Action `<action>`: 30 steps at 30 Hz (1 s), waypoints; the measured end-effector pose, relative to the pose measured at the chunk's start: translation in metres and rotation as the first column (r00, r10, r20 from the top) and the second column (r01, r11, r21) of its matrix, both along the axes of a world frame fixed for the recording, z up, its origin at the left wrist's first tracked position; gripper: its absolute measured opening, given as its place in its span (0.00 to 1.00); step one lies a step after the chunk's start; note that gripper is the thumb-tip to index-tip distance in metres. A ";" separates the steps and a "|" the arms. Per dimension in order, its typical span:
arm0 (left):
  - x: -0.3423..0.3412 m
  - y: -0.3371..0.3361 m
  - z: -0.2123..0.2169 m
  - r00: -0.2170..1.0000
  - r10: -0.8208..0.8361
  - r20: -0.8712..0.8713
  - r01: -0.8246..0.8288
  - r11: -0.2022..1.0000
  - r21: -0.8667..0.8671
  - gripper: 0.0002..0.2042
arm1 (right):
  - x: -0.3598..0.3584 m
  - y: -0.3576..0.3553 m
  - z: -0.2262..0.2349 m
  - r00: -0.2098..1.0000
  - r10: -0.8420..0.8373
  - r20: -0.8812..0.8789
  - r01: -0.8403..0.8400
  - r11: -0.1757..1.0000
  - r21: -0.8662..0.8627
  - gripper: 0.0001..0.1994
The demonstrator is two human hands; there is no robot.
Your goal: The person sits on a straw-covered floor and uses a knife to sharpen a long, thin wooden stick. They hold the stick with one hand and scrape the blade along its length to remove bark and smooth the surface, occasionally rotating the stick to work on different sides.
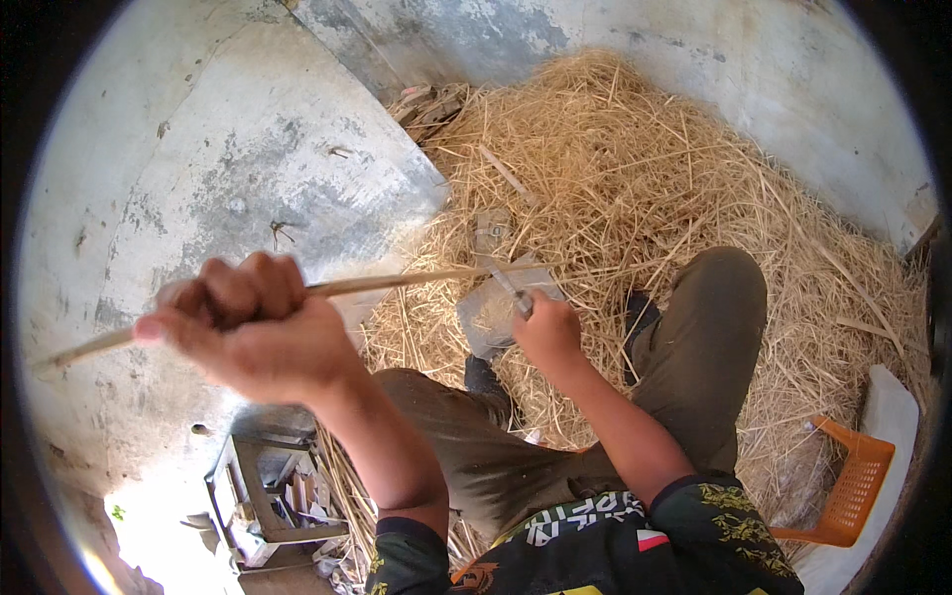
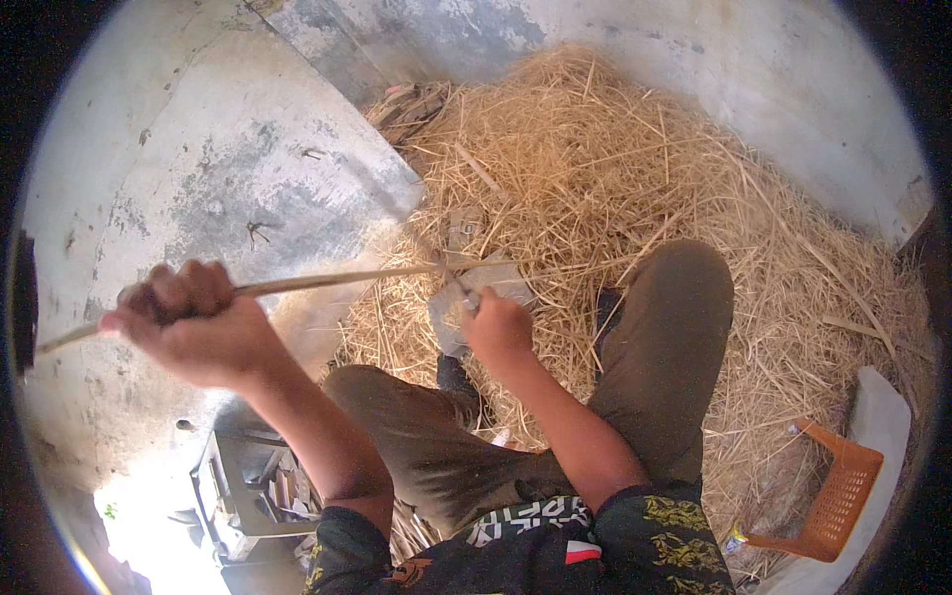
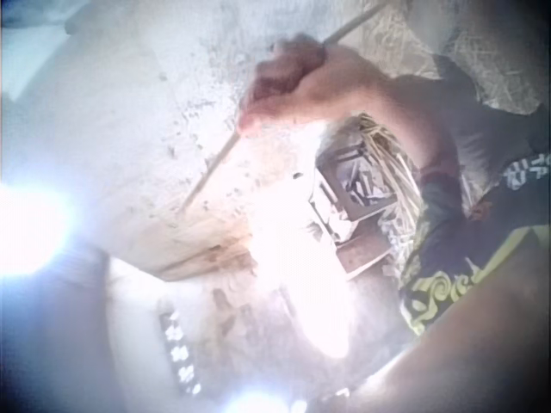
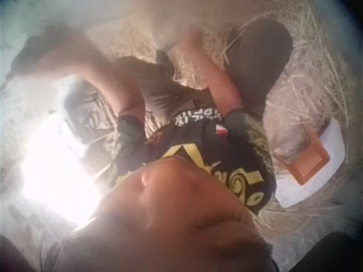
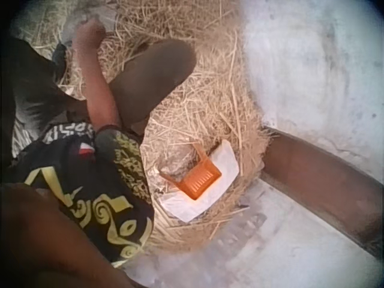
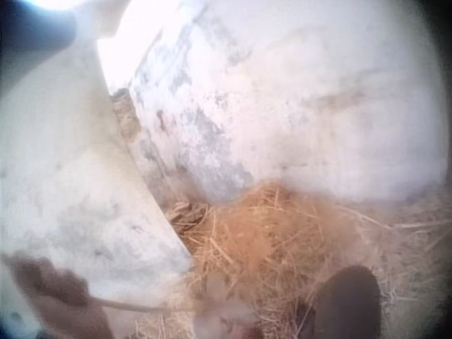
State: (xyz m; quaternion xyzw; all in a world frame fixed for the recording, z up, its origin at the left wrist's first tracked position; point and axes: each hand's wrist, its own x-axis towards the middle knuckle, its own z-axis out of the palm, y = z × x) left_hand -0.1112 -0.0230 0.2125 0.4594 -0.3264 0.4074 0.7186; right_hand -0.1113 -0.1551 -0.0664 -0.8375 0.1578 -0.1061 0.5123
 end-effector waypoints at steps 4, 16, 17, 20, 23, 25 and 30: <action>-0.069 0.044 0.034 0.987 0.047 0.151 -0.035 0.996 -0.082 0.23 | 0.005 -0.012 -0.021 0.998 -0.055 -0.041 0.046 0.979 -0.196 0.12; -0.166 0.141 0.072 0.661 0.719 0.216 -0.508 0.641 -0.576 0.20 | 0.021 -0.016 -0.041 0.983 -0.179 -0.034 0.164 0.951 -0.261 0.10; -0.180 0.161 0.070 0.745 0.578 0.333 -0.370 0.774 -0.515 0.19 | 0.015 -0.035 -0.052 0.963 -0.241 -0.117 0.214 0.956 -0.202 0.10; -0.204 0.196 0.056 0.849 0.384 0.363 -0.309 0.918 -0.249 0.18 | 0.008 -0.043 -0.046 0.948 -0.270 -0.166 0.265 0.963 -0.056 0.11; -0.221 0.266 0.061 0.863 -0.211 0.460 0.259 0.965 -0.044 0.20 | -0.006 0.002 0.010 0.991 -0.100 0.086 0.104 0.994 -0.040 0.11; -0.211 0.254 0.052 0.839 -0.149 0.523 0.287 0.938 -0.193 0.21 | -0.015 0.011 0.030 0.968 0.034 0.248 -0.013 0.996 -0.085 0.11; -0.194 0.264 -0.006 0.885 0.157 0.439 0.079 0.877 -0.473 0.25 | -0.022 0.014 0.028 0.932 0.122 0.342 -0.100 0.992 -0.081 0.09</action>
